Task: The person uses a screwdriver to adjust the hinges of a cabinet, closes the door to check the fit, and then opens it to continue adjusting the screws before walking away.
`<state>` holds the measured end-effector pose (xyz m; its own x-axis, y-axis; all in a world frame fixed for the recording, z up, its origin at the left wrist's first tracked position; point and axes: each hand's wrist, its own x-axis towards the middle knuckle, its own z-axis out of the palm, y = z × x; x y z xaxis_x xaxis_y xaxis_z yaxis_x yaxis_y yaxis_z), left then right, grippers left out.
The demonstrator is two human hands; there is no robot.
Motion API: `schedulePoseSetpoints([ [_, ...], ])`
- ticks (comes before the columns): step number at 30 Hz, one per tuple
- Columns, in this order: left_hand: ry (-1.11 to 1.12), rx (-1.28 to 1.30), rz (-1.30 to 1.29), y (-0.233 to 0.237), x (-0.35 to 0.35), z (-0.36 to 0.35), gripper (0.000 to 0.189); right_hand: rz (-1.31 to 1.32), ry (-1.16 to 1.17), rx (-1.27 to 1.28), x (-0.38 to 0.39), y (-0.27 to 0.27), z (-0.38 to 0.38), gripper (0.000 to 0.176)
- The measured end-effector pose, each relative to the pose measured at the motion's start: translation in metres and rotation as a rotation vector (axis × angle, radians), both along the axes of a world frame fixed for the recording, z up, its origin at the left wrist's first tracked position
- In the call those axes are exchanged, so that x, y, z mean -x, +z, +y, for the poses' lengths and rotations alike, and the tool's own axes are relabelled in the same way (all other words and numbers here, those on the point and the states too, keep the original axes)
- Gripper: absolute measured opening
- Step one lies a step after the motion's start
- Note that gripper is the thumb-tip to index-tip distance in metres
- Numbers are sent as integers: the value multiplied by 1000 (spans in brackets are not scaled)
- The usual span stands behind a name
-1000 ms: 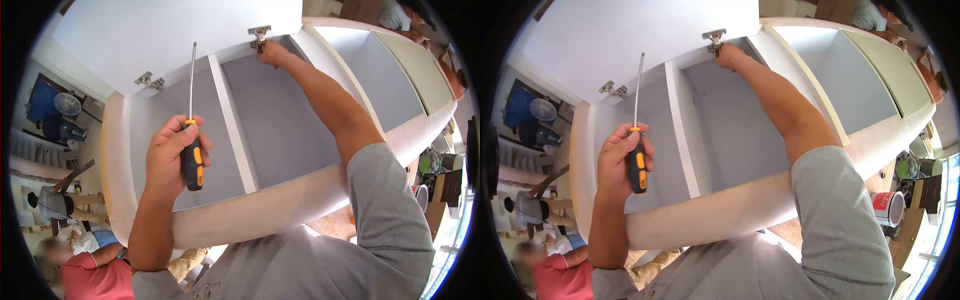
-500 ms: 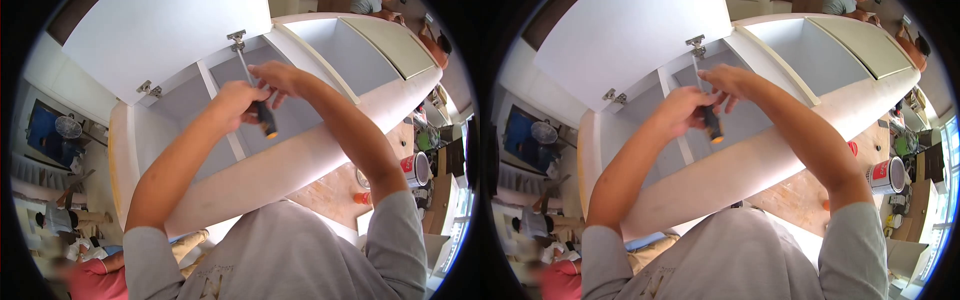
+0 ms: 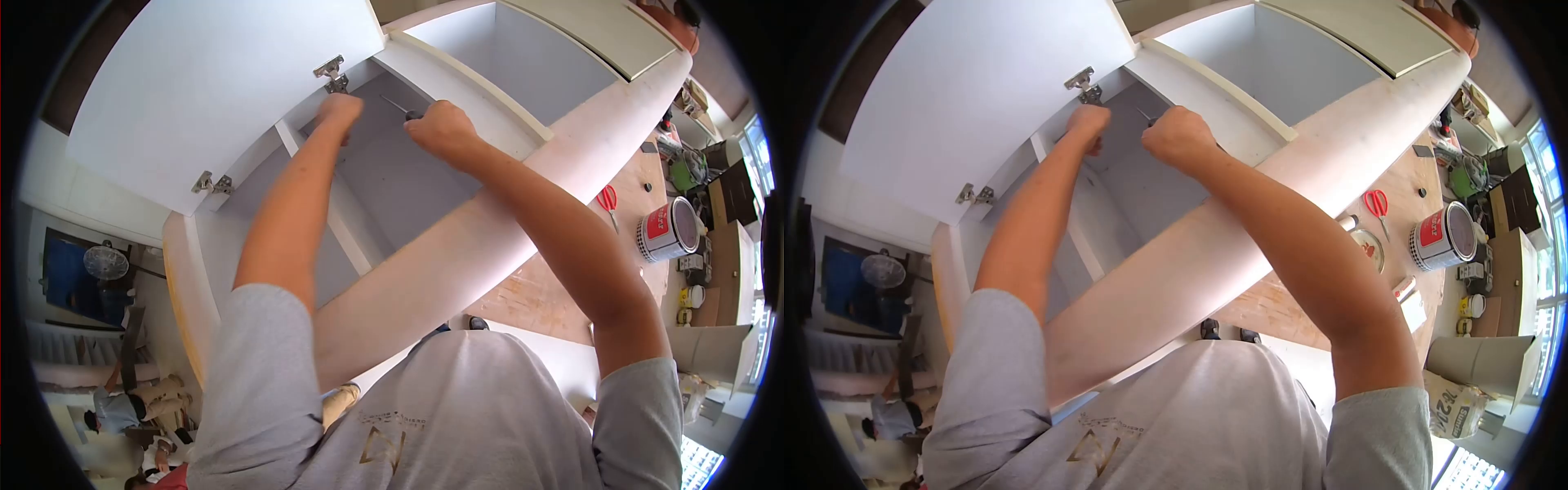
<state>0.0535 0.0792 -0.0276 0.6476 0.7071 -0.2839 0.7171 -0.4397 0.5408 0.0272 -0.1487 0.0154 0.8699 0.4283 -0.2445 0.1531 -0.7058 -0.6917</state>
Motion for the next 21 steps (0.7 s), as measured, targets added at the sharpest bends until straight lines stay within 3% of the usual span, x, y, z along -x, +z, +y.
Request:
schedulePoseSetpoints([
  [1,93,-39,15,-2,-4,14,40,-41,4,29,-2,0,6,35],
  [4,-28,-526,62,-18,-3,25,44,-148,7,75,-3,-5,20,34],
  [10,-21,-540,125,-9,-3,16,44,-270,0,-36,-12,-33,33,38],
  [15,-10,-623,19,-1,-14,2,45,-187,12,-62,-15,-24,31,38],
  [21,-20,-643,-34,-16,-25,18,40,-316,54,-30,-15,-27,35,36],
])
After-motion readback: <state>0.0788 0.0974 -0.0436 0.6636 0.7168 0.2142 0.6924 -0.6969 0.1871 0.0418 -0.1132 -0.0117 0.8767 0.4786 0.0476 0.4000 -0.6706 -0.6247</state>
